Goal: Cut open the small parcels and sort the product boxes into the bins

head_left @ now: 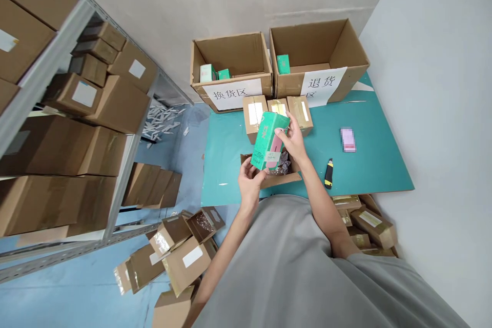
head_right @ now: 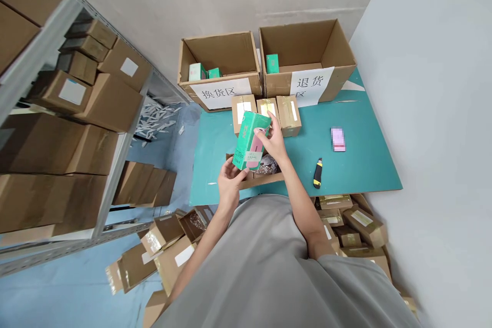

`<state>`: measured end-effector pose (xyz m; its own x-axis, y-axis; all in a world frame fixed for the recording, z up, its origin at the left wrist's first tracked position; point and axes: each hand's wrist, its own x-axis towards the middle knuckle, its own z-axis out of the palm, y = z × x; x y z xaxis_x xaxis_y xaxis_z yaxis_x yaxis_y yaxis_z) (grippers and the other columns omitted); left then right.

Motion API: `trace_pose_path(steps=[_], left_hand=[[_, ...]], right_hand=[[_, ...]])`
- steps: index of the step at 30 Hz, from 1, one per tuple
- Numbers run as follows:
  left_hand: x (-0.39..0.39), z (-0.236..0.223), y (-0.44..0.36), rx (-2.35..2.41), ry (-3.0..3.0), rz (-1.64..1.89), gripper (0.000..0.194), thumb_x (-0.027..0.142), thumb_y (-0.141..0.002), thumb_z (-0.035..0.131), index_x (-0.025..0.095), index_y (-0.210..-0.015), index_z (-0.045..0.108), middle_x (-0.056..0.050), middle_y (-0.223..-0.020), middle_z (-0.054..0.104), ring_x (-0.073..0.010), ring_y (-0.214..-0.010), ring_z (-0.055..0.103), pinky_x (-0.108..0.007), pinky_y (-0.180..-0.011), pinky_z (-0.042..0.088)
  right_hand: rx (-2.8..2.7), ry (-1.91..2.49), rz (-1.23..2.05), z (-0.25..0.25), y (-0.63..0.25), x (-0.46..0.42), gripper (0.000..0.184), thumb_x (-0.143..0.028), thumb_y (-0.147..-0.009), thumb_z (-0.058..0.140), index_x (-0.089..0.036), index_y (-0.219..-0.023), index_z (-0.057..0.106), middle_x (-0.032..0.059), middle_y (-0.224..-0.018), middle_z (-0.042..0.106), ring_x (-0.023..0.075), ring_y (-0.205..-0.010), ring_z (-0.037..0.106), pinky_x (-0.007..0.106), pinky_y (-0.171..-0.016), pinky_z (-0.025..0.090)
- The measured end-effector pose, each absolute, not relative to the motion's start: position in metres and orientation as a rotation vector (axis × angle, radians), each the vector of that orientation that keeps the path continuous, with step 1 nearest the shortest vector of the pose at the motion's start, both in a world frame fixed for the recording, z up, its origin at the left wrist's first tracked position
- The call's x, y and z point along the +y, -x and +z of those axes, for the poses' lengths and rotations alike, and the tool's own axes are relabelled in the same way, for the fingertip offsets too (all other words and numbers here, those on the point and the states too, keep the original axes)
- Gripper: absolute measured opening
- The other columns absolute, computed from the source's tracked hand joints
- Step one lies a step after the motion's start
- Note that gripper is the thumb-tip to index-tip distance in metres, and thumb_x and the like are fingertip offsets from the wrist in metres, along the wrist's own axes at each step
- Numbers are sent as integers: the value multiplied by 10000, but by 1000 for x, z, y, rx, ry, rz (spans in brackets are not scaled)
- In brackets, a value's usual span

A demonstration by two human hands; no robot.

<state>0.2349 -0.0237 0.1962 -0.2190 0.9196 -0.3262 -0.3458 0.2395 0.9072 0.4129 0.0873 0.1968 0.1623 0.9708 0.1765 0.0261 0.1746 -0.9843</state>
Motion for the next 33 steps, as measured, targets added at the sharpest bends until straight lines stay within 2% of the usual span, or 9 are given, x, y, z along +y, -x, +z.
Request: trace_pose_path(steps=[5, 8, 11, 13, 16, 18, 22, 28, 33], left_hand=[[-31, 198, -239, 1330, -812, 1364, 827, 360, -672, 1077, 270, -1373, 647, -102, -1475, 655, -268, -1366, 685, -363, -1135, 592], [-31, 193, -232, 1239, -636, 1286, 660, 446, -737, 1049, 251, -1262, 701, -91, -1369, 709, -261, -1310, 708, -392, -1142, 588], [-27, 186, -223, 1111, -425, 1162, 588, 432, -712, 1066, 229, -1148, 726, -71, -1236, 770, -245, -1190, 762, -426, -1132, 599], [-25, 183, -218, 1066, -356, 1098, 630, 360, -667, 1095, 227, -1165, 731, -69, -1223, 797, -247, -1165, 783, -451, -1150, 597], [-24, 183, -217, 1051, -348, 1047, 760, 306, -636, 1113, 239, -1293, 736, -91, -1324, 806, -268, -1228, 782, -475, -1191, 578], [-24, 184, -220, 1067, -411, 1024, 820, 319, -599, 1126, 227, -1321, 749, -106, -1360, 803, -278, -1244, 776, -466, -1190, 573], [-25, 184, -227, 1136, -561, 1037, 814, 385, -559, 1123, 199, -1267, 768, -121, -1297, 818, -282, -1186, 775, -448, -1127, 590], [-23, 179, -230, 1395, -803, 1209, 803, 405, -645, 1038, 207, -1334, 678, -114, -1270, 743, -239, -1097, 742, -379, -978, 628], [-30, 187, -232, 1574, -1319, 1332, 725, 395, -792, 956, 240, -1418, 624, -150, -1474, 566, -298, -1330, 655, -420, -1051, 623]], right_hand=[[-1145, 1249, 834, 191, -411, 90, 720, -704, -941, 799, -373, -1530, 549, 113, -1415, 683, 320, -1229, 687, 521, -1053, 645], [-1090, 1205, 908, 187, -416, 93, 683, -687, -914, 799, -350, -1469, 587, 100, -1319, 719, 326, -1175, 697, 528, -1038, 639], [-1003, 1175, 979, 183, -421, 92, 652, -645, -871, 813, -328, -1406, 620, 75, -1233, 734, 315, -1127, 697, 513, -1028, 632], [-965, 1145, 1036, 181, -422, 91, 628, -607, -850, 829, -329, -1377, 632, 54, -1201, 734, 299, -1103, 696, 486, -1018, 632], [-947, 1108, 1098, 181, -421, 88, 613, -581, -837, 844, -339, -1362, 639, 40, -1215, 737, 288, -1113, 700, 470, -1029, 632], [-955, 1097, 1122, 182, -420, 87, 617, -587, -845, 840, -347, -1376, 636, 40, -1246, 741, 292, -1135, 707, 485, -1053, 633], [-1017, 1091, 1185, 187, -418, 87, 622, -599, -879, 817, -364, -1419, 619, 45, -1297, 744, 302, -1162, 716, 518, -1088, 635], [-1095, 1144, 1118, 192, -417, 92, 569, -564, -892, 846, -335, -1360, 616, 75, -1317, 721, 304, -1212, 701, 520, -1123, 622], [-1070, 1158, 997, 188, -414, 94, 533, -596, -897, 857, -323, -1283, 611, 76, -1288, 717, 282, -1180, 702, 490, -1107, 623]])
